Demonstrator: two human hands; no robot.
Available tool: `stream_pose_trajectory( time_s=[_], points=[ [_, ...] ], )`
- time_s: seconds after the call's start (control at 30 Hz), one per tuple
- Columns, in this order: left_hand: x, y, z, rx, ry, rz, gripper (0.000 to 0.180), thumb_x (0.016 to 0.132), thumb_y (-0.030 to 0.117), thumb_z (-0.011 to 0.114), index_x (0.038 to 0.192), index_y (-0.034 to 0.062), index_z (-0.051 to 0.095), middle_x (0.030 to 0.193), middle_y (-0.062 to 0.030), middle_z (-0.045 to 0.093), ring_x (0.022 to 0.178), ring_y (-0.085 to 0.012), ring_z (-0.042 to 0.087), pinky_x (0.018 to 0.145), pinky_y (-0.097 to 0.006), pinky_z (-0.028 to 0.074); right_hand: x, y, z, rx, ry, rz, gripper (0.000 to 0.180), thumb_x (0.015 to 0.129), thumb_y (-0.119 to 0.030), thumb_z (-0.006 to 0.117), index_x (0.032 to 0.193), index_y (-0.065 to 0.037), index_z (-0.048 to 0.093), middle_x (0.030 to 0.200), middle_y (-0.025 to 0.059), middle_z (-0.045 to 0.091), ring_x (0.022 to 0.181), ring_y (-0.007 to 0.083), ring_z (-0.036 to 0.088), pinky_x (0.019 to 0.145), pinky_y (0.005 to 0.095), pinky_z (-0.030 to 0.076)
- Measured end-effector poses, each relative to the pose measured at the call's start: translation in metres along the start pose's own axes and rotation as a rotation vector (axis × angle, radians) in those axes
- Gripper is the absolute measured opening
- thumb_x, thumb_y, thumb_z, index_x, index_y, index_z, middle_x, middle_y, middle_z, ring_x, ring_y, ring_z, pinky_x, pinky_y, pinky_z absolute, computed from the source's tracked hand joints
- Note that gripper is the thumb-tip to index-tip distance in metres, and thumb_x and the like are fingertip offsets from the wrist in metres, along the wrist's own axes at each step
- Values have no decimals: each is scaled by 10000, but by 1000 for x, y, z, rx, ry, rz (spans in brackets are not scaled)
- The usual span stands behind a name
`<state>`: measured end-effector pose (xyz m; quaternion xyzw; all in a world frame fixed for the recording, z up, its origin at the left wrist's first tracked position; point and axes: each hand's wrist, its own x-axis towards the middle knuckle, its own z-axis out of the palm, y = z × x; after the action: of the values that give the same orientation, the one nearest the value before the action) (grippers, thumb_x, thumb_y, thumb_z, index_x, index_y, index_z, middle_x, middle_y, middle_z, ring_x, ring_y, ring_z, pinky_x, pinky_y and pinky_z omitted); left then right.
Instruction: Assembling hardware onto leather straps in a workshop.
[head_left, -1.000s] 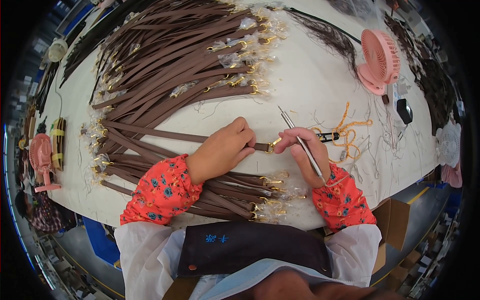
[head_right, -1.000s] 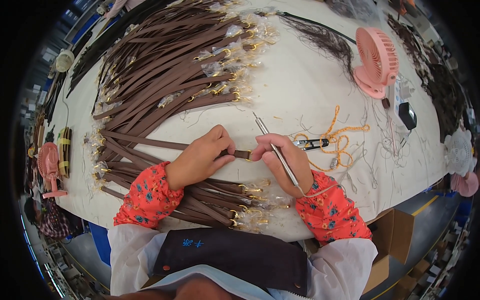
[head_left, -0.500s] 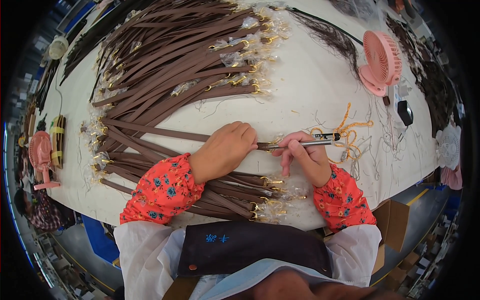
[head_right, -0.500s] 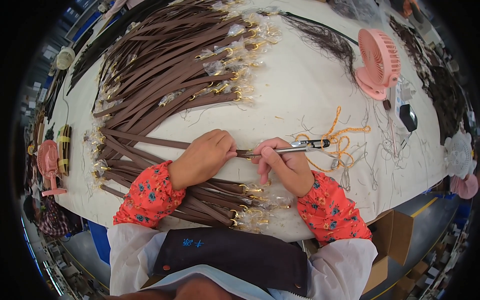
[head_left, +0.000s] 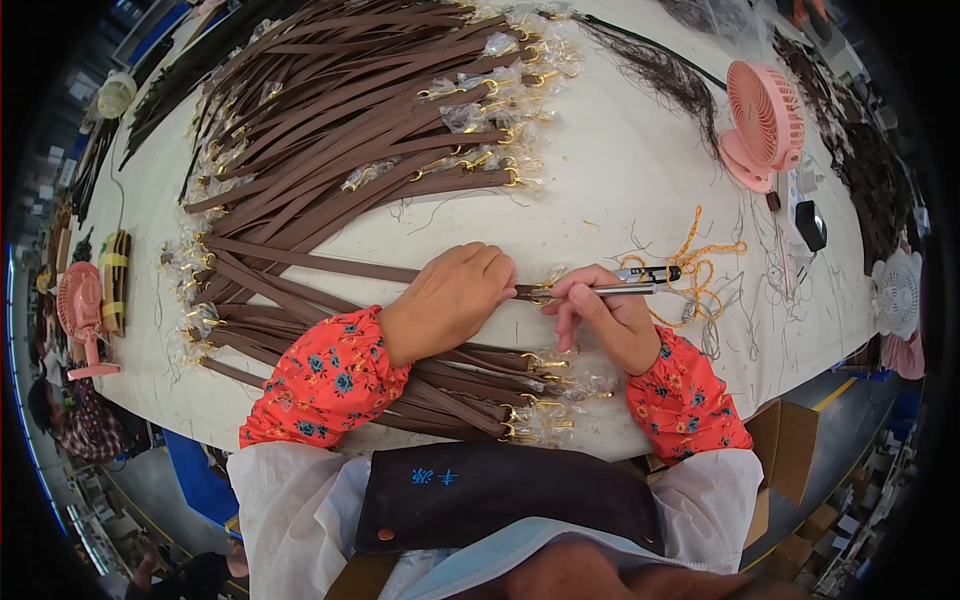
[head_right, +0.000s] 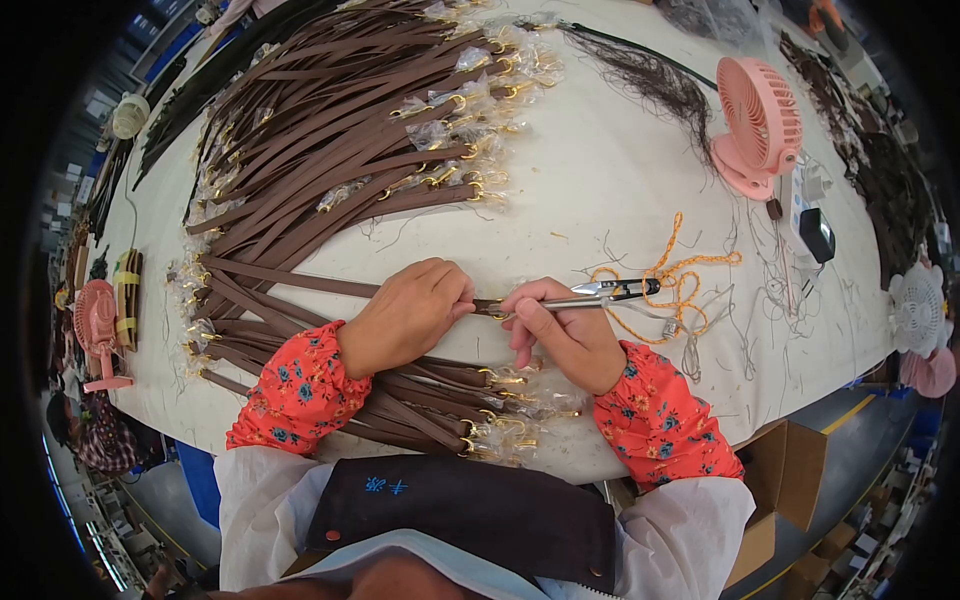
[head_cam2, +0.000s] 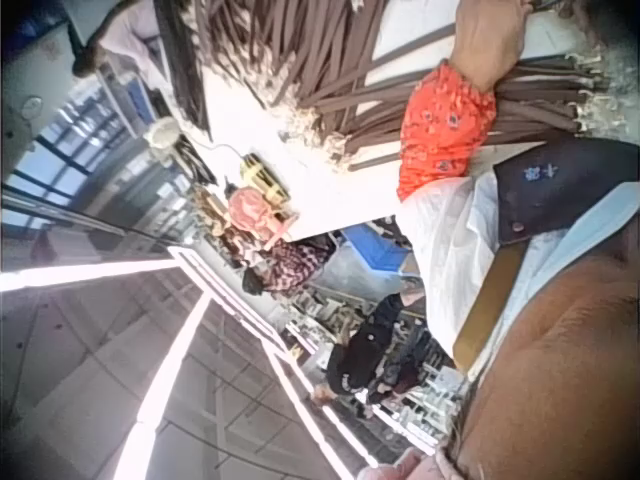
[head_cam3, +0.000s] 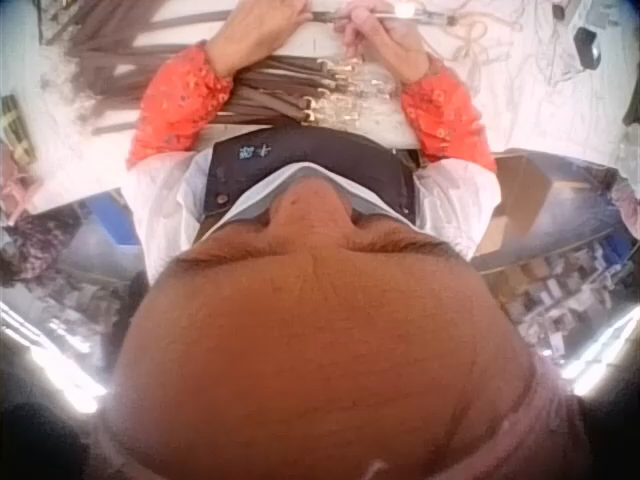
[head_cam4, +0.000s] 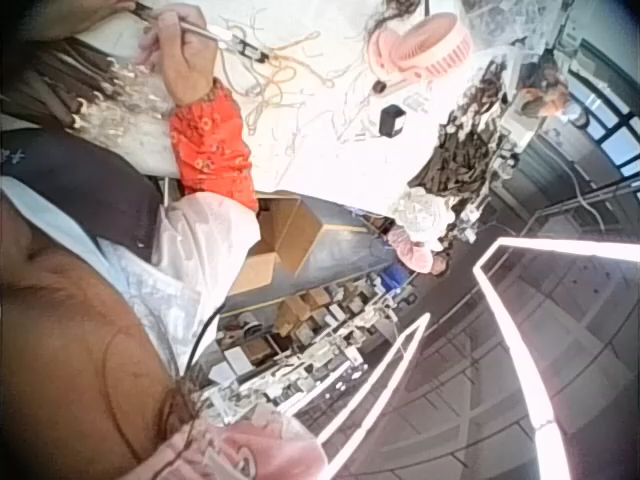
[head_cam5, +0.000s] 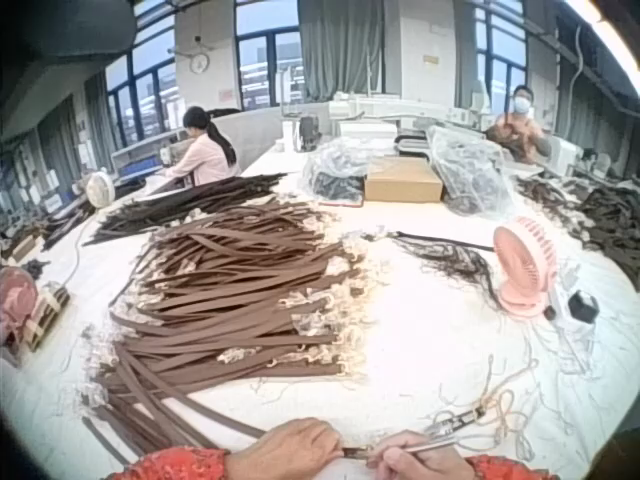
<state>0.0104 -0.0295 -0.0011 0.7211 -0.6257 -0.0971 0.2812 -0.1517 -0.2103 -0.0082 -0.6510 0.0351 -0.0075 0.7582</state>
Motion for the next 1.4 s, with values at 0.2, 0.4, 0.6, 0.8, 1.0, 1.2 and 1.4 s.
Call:
stream_pose_trajectory(
  time_s=[0.2,0.4,0.6,0.8,1.0,1.2,1.4],
  points=[
    [0,1,0,-7,-3,-7,147,858,88,656,910,24,534,854,-136,579,833,-336,569,734,-422,469,0,-2,1,5,0,27,244,1054,-223,430,1124,-16,538,783,43,605,650,115,622,909,324,498],
    [0,-2,4,-51,25,-43,144,859,88,656,925,29,542,835,-131,586,816,-337,576,723,-426,475,-1,-2,1,9,-4,19,250,1054,-232,433,1120,-16,540,781,47,605,655,118,622,858,313,505],
    [1,-2,6,-110,95,-53,118,859,89,651,939,41,579,820,-122,598,800,-331,582,708,-419,477,1,-1,0,-14,41,-42,264,1055,-245,434,1117,-8,535,784,47,604,651,124,621,813,303,511],
    [3,-2,6,-94,80,-55,84,858,94,648,897,37,600,804,-117,603,784,-319,586,691,-410,474,0,0,0,-3,38,0,265,1058,-237,428,1123,-2,529,818,61,601,679,126,618,726,277,508],
    [2,-2,3,-126,71,-72,79,853,89,652,887,34,606,793,-115,607,779,-311,591,687,-404,475,1,0,0,22,19,25,251,1057,-216,429,1131,2,529,845,68,595,706,130,612,663,254,498],
    [2,-1,2,-132,54,-77,82,852,89,653,892,33,607,802,-116,615,784,-309,594,688,-403,476,0,-1,1,20,21,26,247,1057,-210,424,1132,1,530,851,69,594,708,134,614,665,256,498],
    [3,-2,1,-147,56,-71,79,858,87,646,894,30,605,797,-119,621,777,-314,598,685,-401,479,0,0,0,11,23,22,242,1056,-205,426,1135,0,528,842,71,595,709,133,615,665,255,498]
  ],
)
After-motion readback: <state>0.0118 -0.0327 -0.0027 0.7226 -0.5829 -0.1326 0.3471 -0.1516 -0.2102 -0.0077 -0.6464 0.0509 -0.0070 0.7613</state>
